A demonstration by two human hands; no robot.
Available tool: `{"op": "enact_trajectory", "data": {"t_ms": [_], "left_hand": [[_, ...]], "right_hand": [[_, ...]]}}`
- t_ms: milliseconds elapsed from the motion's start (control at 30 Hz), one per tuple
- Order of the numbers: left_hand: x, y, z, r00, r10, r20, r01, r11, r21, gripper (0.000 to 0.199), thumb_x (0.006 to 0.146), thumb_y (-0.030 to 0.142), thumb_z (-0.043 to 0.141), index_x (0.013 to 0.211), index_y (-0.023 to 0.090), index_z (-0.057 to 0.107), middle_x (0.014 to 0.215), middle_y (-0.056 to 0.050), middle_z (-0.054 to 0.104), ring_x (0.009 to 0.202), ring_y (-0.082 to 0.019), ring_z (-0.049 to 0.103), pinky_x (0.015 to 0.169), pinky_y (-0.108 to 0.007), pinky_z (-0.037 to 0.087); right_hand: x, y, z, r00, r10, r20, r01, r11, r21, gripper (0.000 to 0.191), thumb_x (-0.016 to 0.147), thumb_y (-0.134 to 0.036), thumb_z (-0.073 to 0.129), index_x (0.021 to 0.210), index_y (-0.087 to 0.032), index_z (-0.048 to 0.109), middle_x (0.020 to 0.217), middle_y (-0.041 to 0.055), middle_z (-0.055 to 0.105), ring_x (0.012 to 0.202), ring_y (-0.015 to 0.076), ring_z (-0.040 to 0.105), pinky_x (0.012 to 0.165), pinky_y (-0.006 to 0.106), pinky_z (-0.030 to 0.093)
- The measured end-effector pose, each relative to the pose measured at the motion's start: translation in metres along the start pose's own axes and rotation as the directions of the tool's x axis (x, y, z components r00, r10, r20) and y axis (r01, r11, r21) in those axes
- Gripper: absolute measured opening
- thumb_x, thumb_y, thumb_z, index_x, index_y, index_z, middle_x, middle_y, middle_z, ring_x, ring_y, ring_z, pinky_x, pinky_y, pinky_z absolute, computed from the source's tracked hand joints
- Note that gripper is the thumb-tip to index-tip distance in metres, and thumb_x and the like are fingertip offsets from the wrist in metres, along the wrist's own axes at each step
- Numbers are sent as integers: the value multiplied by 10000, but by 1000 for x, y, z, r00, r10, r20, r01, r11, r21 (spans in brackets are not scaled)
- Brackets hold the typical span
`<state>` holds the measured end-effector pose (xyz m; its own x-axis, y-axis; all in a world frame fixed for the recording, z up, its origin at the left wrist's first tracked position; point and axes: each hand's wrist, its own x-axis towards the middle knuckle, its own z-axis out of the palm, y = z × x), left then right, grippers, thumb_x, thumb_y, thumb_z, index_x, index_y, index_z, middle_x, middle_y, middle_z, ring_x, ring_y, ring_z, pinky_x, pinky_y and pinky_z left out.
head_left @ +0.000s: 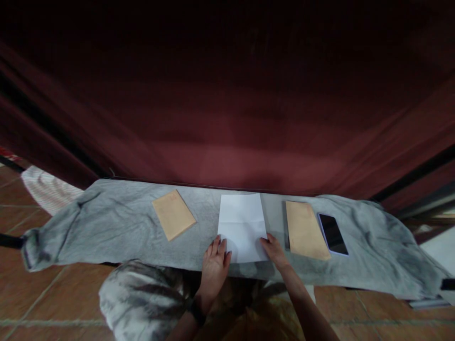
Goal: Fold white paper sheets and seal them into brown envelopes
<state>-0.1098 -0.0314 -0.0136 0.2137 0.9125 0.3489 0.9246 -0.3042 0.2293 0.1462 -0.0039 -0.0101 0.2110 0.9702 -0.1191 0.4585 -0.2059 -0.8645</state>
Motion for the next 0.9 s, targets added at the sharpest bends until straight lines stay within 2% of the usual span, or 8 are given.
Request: {"op": "enact_trajectory", "data": {"t_ms": [167, 267, 333, 467, 567, 700, 800, 900], "left_hand": [[5, 14, -1, 998, 45, -45, -45, 999, 15, 451, 1003, 249, 419, 1440, 182, 507, 1557, -144, 457, 1408, -302, 458, 1122, -499, 426], [16, 32, 7, 993, 114, -32, -115, 993, -19, 518, 1009, 245, 406, 1522, 177, 391, 1608, -132, 384, 1489, -266, 351, 1183, -479, 371], [24, 44, 15, 990, 142, -9, -142, 989, -35, 552, 1007, 271, 422, 1544, 166, 347, 1620, -138, 358, 1500, -263, 331, 1190, -485, 366], [34, 61, 37, 985, 168, 38, -167, 985, -30, 581, 992, 254, 417, 1549, 117, 327, 1607, -173, 365, 1497, -280, 335, 1186, -516, 363], [37, 66, 50, 977, 204, 63, -203, 979, -29, 619, 958, 191, 406, 1564, 112, 303, 1600, -169, 378, 1499, -275, 330, 1193, -516, 355], [41, 58, 53, 980, 180, 79, -180, 984, -15, 634, 941, 139, 379, 1569, 105, 296, 1590, -159, 399, 1491, -246, 347, 1204, -484, 352], [46, 40, 43, 991, 107, 85, -109, 994, 20, 573, 975, 172, 352, 1538, 70, 358, 1595, -168, 383, 1497, -253, 333, 1211, -463, 343], [50, 18, 31, 997, 23, 67, -26, 999, 44, 563, 1009, 272, 353, 1531, 62, 374, 1586, -179, 394, 1499, -275, 330, 1216, -476, 328]], "right_hand": [[-8, 2, 12, 995, 9, -98, -28, 979, -201, 317, 901, -330, 537, 1118, -146, 676, 943, 141, 751, 866, 282, 721, 775, 365, 554], [-22, 1, 19, 982, -87, -170, -10, 863, -505, 472, 964, -311, 529, 1373, -76, 527, 1060, 209, 728, 857, 295, 725, 769, 384, 549], [-28, -1, 20, 967, -172, -189, 16, 779, -626, 541, 993, -308, 491, 1473, -68, 422, 1133, 227, 702, 898, 304, 718, 785, 396, 547], [-29, -8, 23, 920, -353, -172, 176, 762, -623, 528, 1010, -284, 401, 1506, -102, 411, 1309, 242, 621, 1158, 347, 625, 956, 504, 511], [-23, -13, 35, 884, -463, -63, 378, 787, -488, 517, 1026, -267, 330, 1524, -149, 404, 1460, 189, 541, 1338, 294, 517, 1070, 513, 468], [-17, -13, 53, 841, -538, 50, 494, 727, -476, 506, 1044, -242, 261, 1507, -166, 448, 1506, 128, 523, 1414, 229, 454, 1157, 485, 404], [-16, -11, 56, 847, -526, 80, 466, 662, -587, 487, 1057, -286, 312, 1499, -150, 466, 1562, 131, 456, 1459, 254, 394, 1201, 506, 316], [-15, -8, 51, 871, -488, 57, 396, 628, -670, 502, 1059, -339, 353, 1511, -145, 451, 1591, 143, 402, 1467, 277, 378, 1199, 507, 294]]}}
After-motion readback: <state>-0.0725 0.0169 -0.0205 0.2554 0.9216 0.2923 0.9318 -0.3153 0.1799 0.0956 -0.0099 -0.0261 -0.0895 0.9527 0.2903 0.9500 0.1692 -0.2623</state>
